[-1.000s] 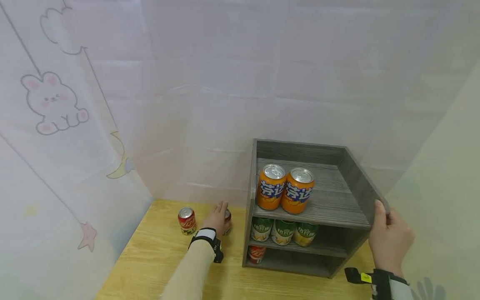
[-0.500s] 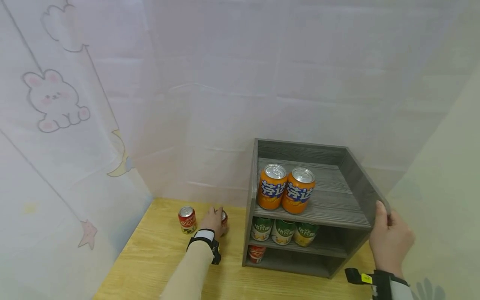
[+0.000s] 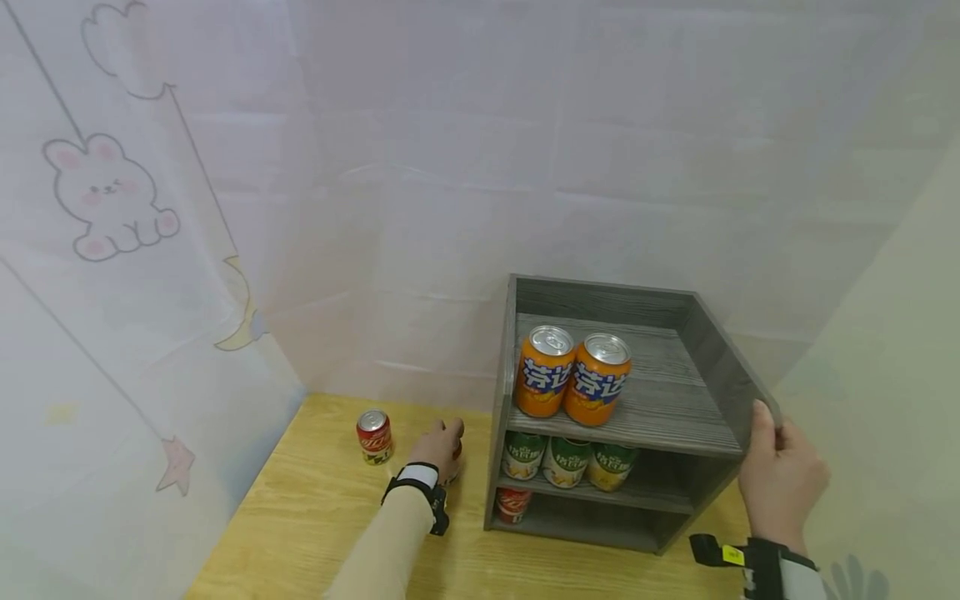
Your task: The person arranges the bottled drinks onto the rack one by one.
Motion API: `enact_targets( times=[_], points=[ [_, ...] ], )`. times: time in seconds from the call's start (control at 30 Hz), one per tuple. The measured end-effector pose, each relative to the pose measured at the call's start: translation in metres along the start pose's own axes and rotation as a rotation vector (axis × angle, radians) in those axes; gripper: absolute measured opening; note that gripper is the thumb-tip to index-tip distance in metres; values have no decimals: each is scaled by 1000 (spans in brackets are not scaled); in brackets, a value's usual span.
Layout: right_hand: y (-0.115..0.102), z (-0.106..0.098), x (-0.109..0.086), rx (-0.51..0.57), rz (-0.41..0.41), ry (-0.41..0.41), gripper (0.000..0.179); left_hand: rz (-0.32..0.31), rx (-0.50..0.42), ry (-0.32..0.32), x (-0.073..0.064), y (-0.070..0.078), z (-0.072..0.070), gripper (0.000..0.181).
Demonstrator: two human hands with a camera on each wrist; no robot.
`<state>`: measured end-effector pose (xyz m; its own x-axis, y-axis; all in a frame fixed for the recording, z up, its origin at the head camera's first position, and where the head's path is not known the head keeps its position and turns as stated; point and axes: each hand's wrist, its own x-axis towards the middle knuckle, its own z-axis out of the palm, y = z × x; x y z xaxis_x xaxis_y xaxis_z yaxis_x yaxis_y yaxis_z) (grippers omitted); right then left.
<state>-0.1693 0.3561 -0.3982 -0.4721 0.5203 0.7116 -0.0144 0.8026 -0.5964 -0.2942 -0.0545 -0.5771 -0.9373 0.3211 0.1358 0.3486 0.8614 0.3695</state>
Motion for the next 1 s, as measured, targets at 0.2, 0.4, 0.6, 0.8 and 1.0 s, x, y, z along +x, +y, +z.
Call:
enact_targets(
  times=[0.2, 0.4, 0.6, 0.8, 1.0],
  points=[
    [-2, -1, -1, -6, -1, -1, 57, -34, -6, -13, -2, -3, 2, 56],
    [-1, -1, -1, -1, 8, -9, 59, -37, -92, -1, -12, -8, -2, 56],
    [-2, 0, -1, 12, 29, -9, 58, 19, -147, 3, -19, -13, -3, 56],
    [-2, -1, -1, 27, 24, 6, 58, 67, -138, 13, -23, -18, -3, 51],
    [-1, 0, -1, 30, 7, 11, 58, 105, -139, 20, -29, -18, -8, 50]
  ],
)
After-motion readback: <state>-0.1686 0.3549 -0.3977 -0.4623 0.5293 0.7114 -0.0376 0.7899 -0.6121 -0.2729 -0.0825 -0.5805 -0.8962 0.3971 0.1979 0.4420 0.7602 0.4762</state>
